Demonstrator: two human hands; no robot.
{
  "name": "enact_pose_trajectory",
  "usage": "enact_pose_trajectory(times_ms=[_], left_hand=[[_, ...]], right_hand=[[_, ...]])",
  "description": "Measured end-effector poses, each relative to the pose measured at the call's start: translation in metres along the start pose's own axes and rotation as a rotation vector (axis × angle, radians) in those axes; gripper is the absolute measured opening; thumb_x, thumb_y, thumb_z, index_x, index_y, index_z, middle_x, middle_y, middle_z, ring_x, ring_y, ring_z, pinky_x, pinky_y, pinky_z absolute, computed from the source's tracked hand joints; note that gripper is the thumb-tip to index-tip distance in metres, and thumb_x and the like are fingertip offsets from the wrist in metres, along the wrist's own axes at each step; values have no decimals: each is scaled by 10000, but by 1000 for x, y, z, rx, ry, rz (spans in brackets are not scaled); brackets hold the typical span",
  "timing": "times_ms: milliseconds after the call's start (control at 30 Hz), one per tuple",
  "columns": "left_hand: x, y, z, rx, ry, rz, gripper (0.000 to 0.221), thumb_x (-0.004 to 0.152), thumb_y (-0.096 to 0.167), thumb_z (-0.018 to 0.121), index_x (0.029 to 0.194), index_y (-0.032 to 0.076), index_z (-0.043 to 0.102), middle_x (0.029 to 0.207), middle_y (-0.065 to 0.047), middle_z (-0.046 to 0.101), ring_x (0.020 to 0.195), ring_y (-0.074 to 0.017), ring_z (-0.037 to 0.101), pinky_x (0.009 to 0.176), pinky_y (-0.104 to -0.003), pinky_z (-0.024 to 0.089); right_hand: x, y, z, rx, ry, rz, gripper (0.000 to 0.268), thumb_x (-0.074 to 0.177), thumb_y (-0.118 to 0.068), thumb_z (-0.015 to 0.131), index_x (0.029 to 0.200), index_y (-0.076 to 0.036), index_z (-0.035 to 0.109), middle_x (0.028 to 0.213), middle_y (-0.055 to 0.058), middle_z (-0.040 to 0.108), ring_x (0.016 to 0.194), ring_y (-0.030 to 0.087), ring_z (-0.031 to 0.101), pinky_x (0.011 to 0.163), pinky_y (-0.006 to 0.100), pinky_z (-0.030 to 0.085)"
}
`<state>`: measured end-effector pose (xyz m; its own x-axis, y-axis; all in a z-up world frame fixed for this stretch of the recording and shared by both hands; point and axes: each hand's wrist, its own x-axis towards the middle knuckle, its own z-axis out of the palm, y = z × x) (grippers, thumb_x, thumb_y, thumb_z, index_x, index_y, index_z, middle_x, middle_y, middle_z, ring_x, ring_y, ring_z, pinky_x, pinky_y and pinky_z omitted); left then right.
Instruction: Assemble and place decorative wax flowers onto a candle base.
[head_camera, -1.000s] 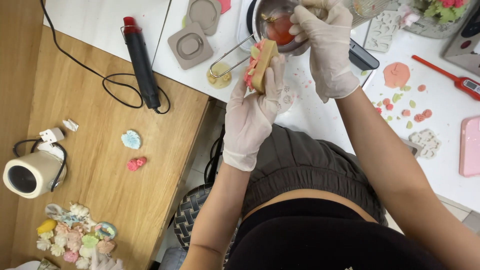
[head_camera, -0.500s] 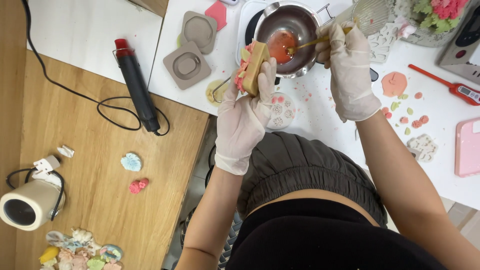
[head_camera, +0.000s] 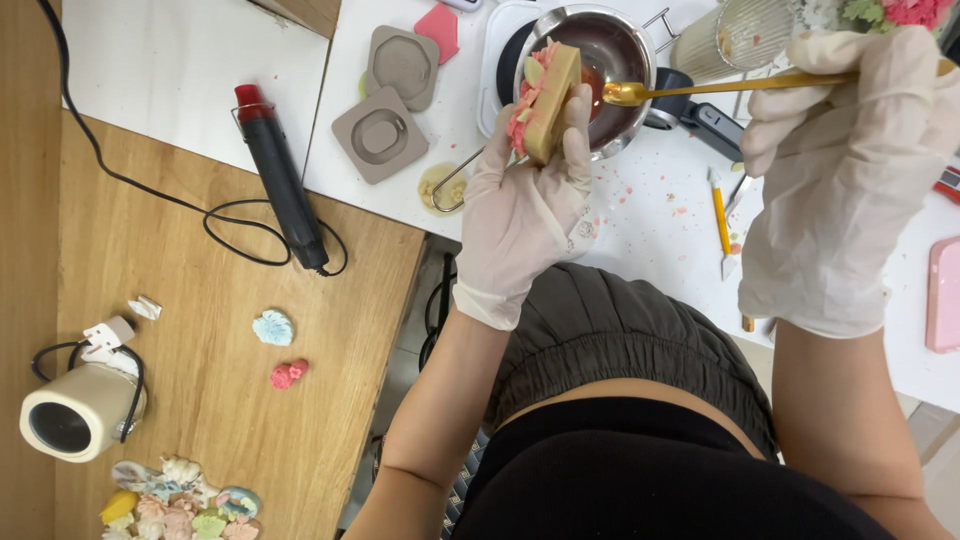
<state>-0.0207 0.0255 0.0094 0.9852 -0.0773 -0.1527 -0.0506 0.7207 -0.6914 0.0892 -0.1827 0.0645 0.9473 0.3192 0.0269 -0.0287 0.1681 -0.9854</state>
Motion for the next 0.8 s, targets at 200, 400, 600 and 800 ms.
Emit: enact_pose_trajectory(times_ms=[200,400,600,800], left_hand=[[9,-4,-9,228,7,102,479,1112,183,611,1511,-13,434,1464,-198,553,1333,-268,595,1113,-360,529],[6,-8,-10,231,23,79,493,1116,183,594,1519,-42,420,1479,-217,540,1330,-258,589,1119,-363,527],[7,-7,-21,239,13,37,478,1146,225,555,1543,-5,420,1507,-164,522,1404,-253,540,1137,-365,512],[7,-9,-25,388,-75,82,393,1183,234,505,1561,136,467,1545,-125,530,1439,-227,531,1152,-356,506]], right_hand=[[-14,-20,27,-26,-74,-48,431,1252,-306,467,1069,73,562,874,235,648,584,230,551,523,305,419],[-19,-26,32,-57,-99,-78,305,1231,-255,467,1126,28,513,997,201,653,723,232,666,629,325,554],[-22,-29,32,-96,-114,-71,285,1243,-230,478,1160,40,515,1017,183,638,783,229,686,665,335,587],[-22,-36,37,-139,-138,-105,287,1259,-230,526,1156,38,530,1096,195,702,780,207,695,651,319,593]])
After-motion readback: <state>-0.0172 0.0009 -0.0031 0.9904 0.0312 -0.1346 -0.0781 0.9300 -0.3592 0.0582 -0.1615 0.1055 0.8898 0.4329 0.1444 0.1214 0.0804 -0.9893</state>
